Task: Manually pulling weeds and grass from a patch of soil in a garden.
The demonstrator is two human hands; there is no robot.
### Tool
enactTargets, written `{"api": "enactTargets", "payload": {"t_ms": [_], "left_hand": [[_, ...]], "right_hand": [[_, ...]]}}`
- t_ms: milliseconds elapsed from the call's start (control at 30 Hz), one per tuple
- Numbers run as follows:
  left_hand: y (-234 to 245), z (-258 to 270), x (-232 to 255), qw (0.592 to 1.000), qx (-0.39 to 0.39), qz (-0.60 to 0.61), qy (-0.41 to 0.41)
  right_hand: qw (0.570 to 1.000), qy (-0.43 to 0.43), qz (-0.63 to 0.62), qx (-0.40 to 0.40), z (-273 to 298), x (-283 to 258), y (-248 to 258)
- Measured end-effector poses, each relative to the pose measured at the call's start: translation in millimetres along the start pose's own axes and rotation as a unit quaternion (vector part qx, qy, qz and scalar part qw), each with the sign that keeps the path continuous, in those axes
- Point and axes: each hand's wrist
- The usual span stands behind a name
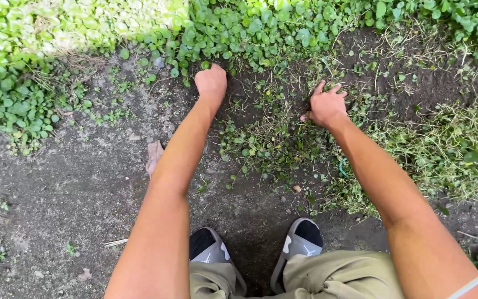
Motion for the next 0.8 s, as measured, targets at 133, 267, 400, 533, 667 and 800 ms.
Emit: {"api": "enactTargets", "payload": {"t_ms": [133,267,400,533,667,800], "left_hand": [[40,9,-7,0.996,0.041,0.084,-0.008],[63,41,-10,0.987,0.010,0.156,0.020],[98,88,5,0.982,-0.014,0.189,0.008],[106,94,3,0.975,-0.026,0.222,-0.015],[119,115,10,0.980,-0.042,0.190,-0.052],[74,220,75,0.964,-0.123,0.126,-0.198]], "right_hand": [[1.000,0.008,-0.003,0.000,-1,2,-1],[1.000,0.011,-0.018,0.001,-5,7,-7],[1.000,0.005,-0.016,0.003,-12,6,-16],[1.000,0.003,-0.013,-0.008,-8,4,-9],[1.000,-0.003,-0.007,-0.022,-15,3,-8],[1.000,-0.003,-0.001,-0.013,-32,5,-33]]}}
Point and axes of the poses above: each hand's wrist, its own z-axis away from the middle knuckle, its own y-axis out of the back of the hand, x = y × z, and after that the axes turned 3 degrees about x, right-handed
